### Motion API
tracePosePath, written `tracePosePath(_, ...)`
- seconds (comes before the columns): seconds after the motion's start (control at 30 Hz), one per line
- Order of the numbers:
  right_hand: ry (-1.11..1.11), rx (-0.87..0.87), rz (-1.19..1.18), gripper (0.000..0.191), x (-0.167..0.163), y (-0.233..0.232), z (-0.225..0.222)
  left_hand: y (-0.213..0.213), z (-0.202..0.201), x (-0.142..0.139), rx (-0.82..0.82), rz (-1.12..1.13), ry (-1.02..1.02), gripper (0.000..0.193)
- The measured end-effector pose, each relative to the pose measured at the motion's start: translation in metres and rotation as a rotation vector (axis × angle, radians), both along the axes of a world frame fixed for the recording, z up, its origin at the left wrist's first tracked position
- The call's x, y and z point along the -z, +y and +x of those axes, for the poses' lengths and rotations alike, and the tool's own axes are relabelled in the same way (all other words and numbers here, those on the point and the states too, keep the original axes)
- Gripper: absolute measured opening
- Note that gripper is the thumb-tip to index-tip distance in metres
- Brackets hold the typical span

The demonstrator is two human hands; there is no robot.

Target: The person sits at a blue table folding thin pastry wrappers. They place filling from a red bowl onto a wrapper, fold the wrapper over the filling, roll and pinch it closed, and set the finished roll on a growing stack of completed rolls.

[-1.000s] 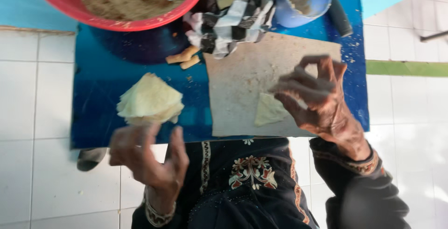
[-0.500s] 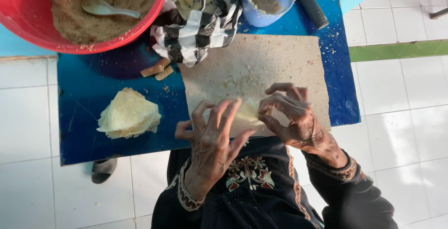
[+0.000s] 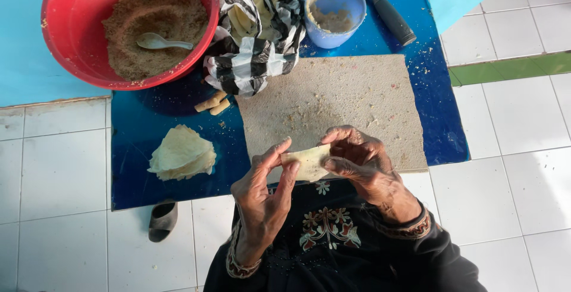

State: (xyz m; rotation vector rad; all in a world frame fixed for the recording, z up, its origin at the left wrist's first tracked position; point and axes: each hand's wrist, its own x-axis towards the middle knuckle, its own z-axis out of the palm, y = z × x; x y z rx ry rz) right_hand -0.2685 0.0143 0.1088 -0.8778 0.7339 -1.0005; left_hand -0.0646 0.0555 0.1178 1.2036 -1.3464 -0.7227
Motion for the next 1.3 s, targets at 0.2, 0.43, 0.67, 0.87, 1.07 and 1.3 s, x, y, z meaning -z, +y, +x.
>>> tracePosePath(0.2,0.048,0.031,0.110,0.034,-0.003,0.006,0.006,0.004,0.005,-0.012,-0.004,-0.004,-0.118,0.034)
tracePosePath(0.43,1.023,0.266,-0.883,0.030,-0.007,0.008,0.025,-0.014,0.017,0.000,0.107,-0.130,-0.354,0.038)
tracePosePath(0.67,1.524,0.325,-1.085,0.036,-0.040,-0.048,0.011,-0.054,0.023,0.014,0.117,-0.203,-0.645,0.047)
tracePosePath(0.87,1.689,0.143,-1.256,0.050,-0.066,-0.169,-0.014,-0.059,0.027,0.014,0.088,-0.142,-0.400,0.032)
tracePosePath(1.07,1.679,-0.183,-1.105,0.031,-0.049,-0.229,-0.009,-0.061,0.031,0.018,0.065,-0.135,-0.345,0.028)
tracePosePath(1.3,1.732,-0.093,-1.124,0.065,-0.043,-0.236,-0.012,-0.061,0.034,0.021,0.070,-0.086,-0.354,0.027)
